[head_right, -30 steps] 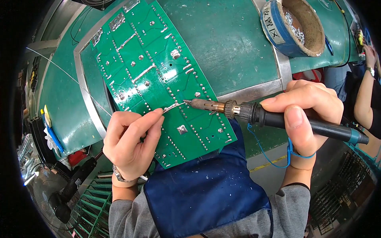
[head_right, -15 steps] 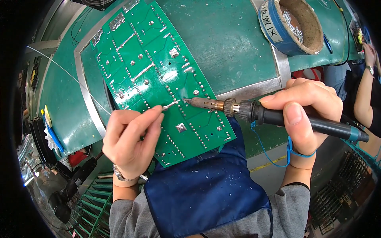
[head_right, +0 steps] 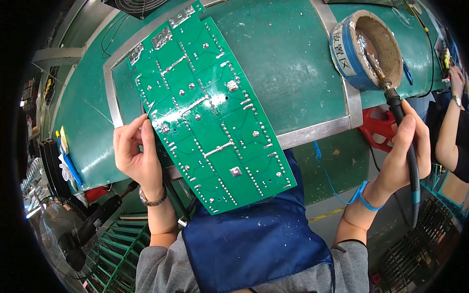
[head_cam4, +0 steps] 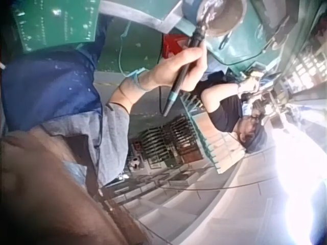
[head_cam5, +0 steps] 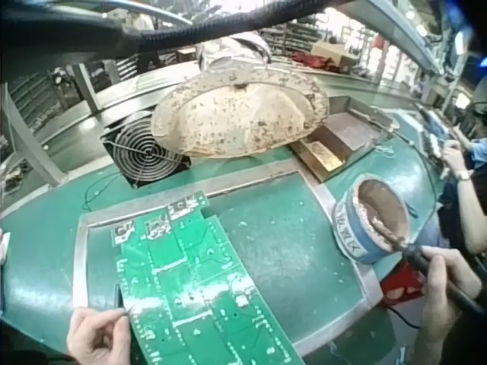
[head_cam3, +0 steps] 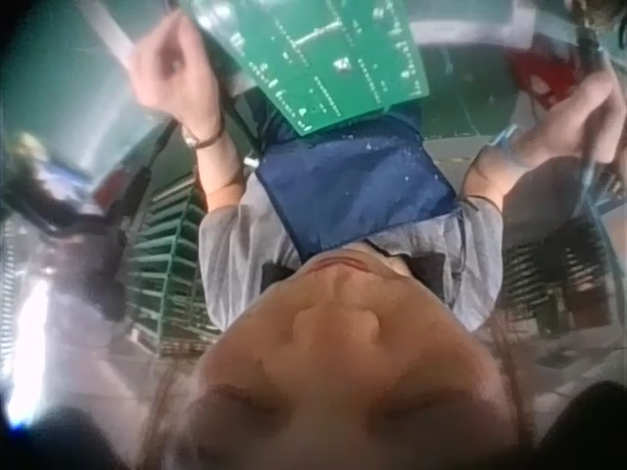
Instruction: The person places a circuit board on a workbench and solders connections using a soldering iron and solder wire. The person then turns the circuit board over, touches and solders components on the opposite side, and flips the board back to solder additional joints.
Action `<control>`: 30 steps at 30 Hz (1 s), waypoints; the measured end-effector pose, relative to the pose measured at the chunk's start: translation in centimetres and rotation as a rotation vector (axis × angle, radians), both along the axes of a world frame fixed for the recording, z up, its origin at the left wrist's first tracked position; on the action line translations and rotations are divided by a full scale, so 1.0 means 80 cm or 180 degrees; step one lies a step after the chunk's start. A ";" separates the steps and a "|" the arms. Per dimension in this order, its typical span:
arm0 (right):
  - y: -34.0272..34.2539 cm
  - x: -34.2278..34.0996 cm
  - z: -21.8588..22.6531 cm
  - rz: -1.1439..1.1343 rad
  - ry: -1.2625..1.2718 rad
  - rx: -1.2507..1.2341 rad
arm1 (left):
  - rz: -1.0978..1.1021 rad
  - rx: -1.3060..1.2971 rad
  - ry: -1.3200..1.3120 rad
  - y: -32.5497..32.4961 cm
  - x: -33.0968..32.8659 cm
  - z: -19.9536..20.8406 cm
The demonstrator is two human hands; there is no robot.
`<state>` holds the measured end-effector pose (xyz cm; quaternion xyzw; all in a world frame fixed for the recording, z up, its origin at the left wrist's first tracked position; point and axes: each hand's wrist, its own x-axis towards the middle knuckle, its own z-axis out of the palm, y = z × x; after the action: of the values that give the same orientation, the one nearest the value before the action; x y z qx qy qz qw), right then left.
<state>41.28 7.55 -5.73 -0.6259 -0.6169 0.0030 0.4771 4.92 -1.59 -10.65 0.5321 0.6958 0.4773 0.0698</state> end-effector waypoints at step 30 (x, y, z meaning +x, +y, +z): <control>0.000 0.005 0.005 -0.0068 0.0291 0.0118 | 0.0038 0.0097 -0.0040 0.006 0.003 0.000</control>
<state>41.72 7.56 -5.37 -0.6227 -0.5878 0.0151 0.5163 5.13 -1.09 -10.64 0.5260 0.6912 0.4915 0.0632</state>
